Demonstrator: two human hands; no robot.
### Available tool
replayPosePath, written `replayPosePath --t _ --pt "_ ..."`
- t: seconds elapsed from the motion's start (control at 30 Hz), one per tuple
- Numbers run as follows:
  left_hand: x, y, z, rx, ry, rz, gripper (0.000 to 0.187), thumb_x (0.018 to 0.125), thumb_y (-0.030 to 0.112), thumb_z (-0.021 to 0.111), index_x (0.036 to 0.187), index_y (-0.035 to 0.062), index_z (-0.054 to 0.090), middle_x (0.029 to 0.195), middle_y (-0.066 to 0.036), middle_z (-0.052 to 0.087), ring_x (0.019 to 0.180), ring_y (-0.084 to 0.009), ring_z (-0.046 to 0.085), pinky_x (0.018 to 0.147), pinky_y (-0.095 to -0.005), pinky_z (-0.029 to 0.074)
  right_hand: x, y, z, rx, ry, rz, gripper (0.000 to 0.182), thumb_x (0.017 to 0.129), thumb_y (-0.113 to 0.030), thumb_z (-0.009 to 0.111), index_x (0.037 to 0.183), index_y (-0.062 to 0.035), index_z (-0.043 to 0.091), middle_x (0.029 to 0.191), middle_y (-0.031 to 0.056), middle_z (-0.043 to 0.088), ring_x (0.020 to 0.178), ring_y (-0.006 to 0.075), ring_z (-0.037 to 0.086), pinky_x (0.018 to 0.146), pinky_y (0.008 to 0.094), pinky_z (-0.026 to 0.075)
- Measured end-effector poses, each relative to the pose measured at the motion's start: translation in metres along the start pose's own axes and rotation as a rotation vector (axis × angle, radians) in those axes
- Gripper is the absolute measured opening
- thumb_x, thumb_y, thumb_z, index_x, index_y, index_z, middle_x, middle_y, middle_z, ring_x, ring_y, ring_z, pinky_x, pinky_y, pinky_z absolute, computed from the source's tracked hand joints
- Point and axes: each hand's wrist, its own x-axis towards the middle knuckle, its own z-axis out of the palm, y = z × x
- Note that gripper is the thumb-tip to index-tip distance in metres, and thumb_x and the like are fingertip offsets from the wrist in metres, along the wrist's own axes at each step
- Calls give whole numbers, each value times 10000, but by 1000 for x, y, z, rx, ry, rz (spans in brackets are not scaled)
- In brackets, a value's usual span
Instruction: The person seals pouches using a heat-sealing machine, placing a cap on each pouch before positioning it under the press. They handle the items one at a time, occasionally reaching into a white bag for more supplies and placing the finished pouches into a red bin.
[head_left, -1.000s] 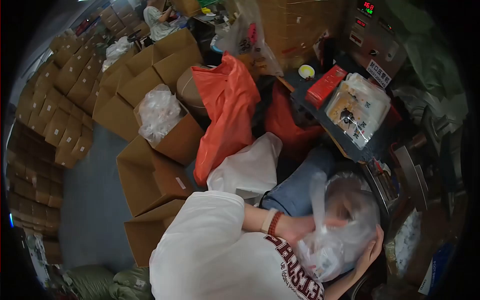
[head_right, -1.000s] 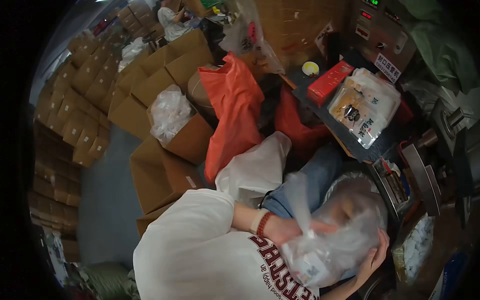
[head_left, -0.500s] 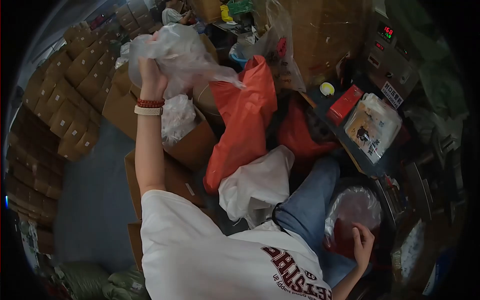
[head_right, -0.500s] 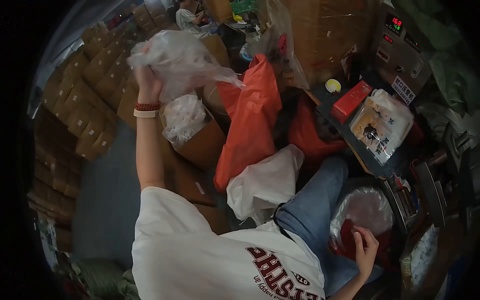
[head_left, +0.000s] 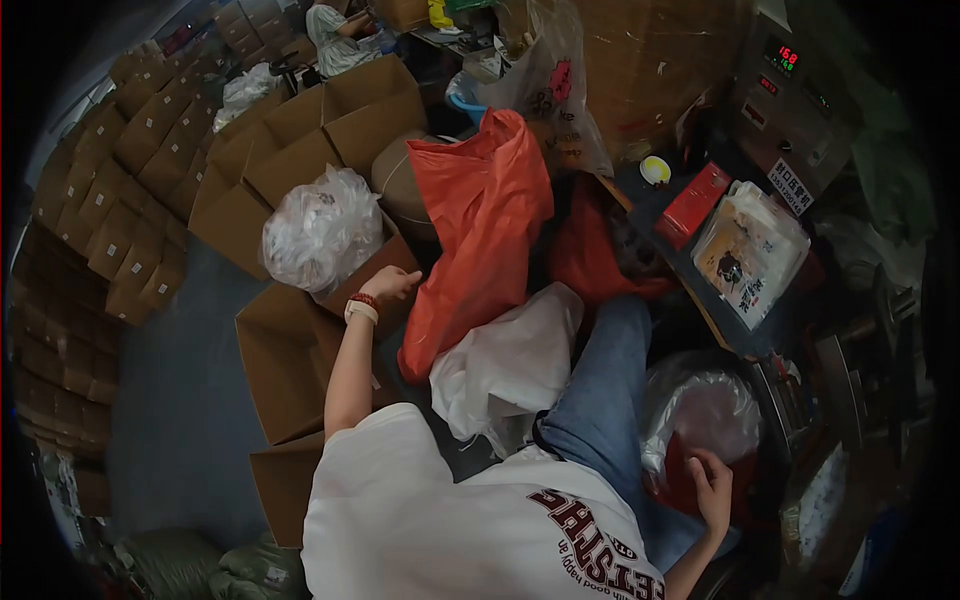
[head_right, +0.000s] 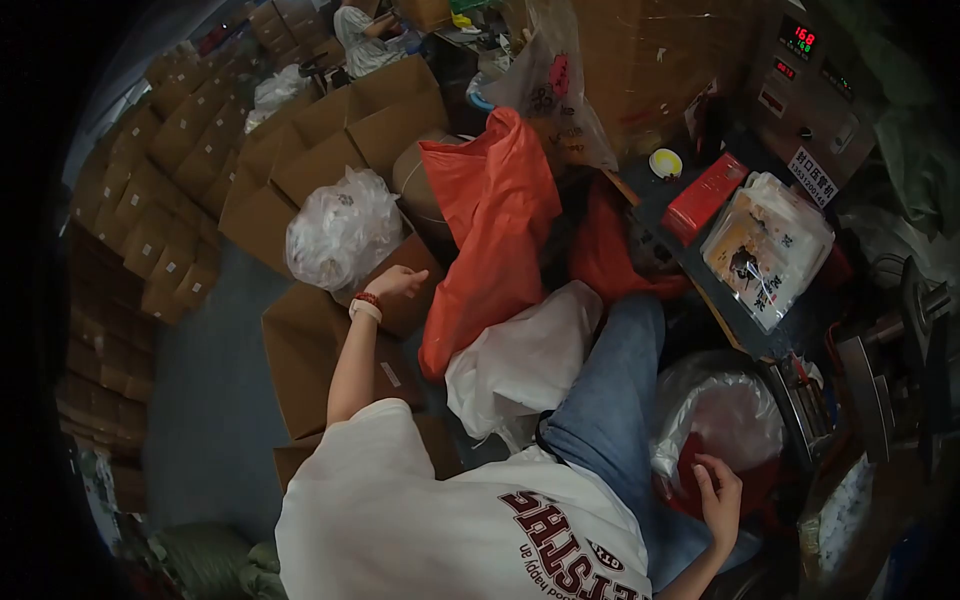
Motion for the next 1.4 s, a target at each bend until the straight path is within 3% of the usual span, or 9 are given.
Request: replayPosePath --t 0.1,0.23,0.3,0.47,0.53,0.67,1.0,1.23,1.4 --pt "-82 84 26 503 -192 45 586 867 542 570 1025 -16 650 871 -84 666 782 -154 631 688 -288 489 4 13 -3 21 -2 36 192 902 -129 594 985 37 642 861 117 669 789 154 617 747 280 469" --pt "-146 169 111 85 -650 615 455 930 439 546 1052 12 645 930 -85 672 880 -152 630 814 -286 486 3 60 -18 48 -37 127 201 892 -130 600 1000 34 643 857 110 660 718 141 593 696 294 462" --pt "-147 199 185 -96 -933 726 416 942 385 551 1137 22 611 990 -80 666 952 -154 612 881 -277 456 -3 48 -14 139 298 45 209 889 -143 605 993 36 636 920 127 647 756 185 602 724 302 466" --pt "-94 266 373 -274 -823 487 429 934 329 544 1241 29 551 1131 -80 613 1046 -167 556 916 -308 424 -41 188 -24 -302 774 219 456 870 -247 638 1219 18 509 1185 207 554 1086 347 538 897 401 439" --pt "-48 276 439 -333 -671 308 398 929 295 513 1208 18 578 1129 -87 612 1035 -190 560 903 -337 427 -44 288 -12 -425 977 660 698 828 -365 671 1322 24 368 1228 272 503 1177 398 468 940 433 415" --pt "28 252 537 -70 -471 298 387 895 310 511 1114 13 629 1108 -157 624 1035 -298 574 881 -391 443 -33 326 36 27 1105 647 766 823 -397 656 1340 39 297 1178 320 517 1135 456 480 914 461 433" --pt "25 243 492 371 -166 706 390 832 339 539 731 -7 689 773 -226 653 799 -399 645 740 -467 509 -9 341 12 -87 1167 615 417 846 -194 598 1206 0 511 1070 279 608 1043 435 558 852 466 465" --pt "39 229 472 816 -263 710 259 860 189 509 914 -1 677 971 -233 654 893 -395 636 770 -474 526 -4 332 11 -404 1177 601 532 780 -149 632 1249 22 449 1194 286 509 1138 472 457 965 486 377" --pt "21 240 457 518 196 960 180 858 160 524 864 26 643 872 -205 662 801 -383 644 713 -460 533 22 251 13 -558 1110 410 539 762 -85 613 1262 3 431 1264 244 435 1176 451 391 1009 505 329"
